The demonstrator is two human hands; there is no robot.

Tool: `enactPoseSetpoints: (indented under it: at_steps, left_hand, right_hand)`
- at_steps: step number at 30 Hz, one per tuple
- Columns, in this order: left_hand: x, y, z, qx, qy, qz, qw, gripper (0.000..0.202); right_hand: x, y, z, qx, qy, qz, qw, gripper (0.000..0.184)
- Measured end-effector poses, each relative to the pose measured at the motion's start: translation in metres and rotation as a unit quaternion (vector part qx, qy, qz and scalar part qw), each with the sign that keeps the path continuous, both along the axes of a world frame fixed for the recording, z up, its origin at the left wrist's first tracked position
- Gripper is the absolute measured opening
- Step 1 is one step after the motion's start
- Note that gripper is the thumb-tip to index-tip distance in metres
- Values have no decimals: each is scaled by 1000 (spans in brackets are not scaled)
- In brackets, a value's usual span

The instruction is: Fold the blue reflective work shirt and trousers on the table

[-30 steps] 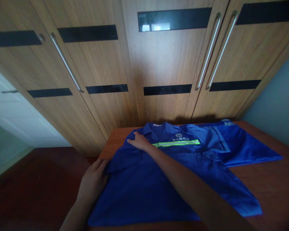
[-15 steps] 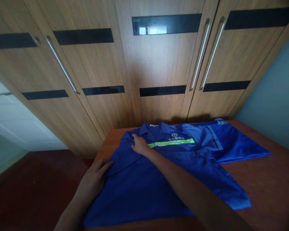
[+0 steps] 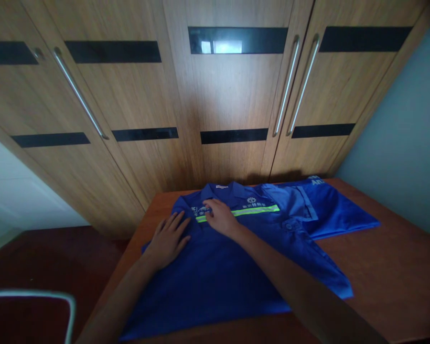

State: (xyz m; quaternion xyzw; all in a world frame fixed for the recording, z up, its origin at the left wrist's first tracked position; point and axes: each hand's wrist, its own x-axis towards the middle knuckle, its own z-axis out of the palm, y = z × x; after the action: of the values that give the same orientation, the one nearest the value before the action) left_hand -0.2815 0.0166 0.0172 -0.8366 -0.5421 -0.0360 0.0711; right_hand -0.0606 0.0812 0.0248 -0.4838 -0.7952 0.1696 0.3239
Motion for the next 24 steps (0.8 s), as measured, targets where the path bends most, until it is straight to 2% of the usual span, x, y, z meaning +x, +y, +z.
enactPoseSetpoints:
  at_steps: [2,5,9,12,14,16,19,24]
  left_hand:
    - [1,5,-14,-18,4,12,1000,55]
    - [-5,6,-24,-17,-2,12,1000,56]
    - [-8,4,-22,-20,-13,8,1000,57]
    - [-8,4,-18,-23,-17,6,1000,56]
    - [-8,5,-18,-22,-17,6,1000,55]
    - [-9,5,-19,-21,-11,8,1000,55]
    - [-12,5,-21,-21,-2,7,1000,56]
    - [-24,5,-24,-14,1,4,1000,56]
  right_hand:
    - [42,2,-1,4,9,-49,999,30]
    - [123,6,-3,-1,15,-168,986,26]
    - [227,9,-6,-25,16,-349,937,28]
    - [276,15,-11,-63,33,-426,902,44]
    - [294,23,-15,-103,57,-455,882,54]
    - [303,32,-18,-140,89,-470,867,55]
    - [307,42,-21,-181,155,-463,854,44]
    - [307,39,-24,-230,274,-398,845,28]
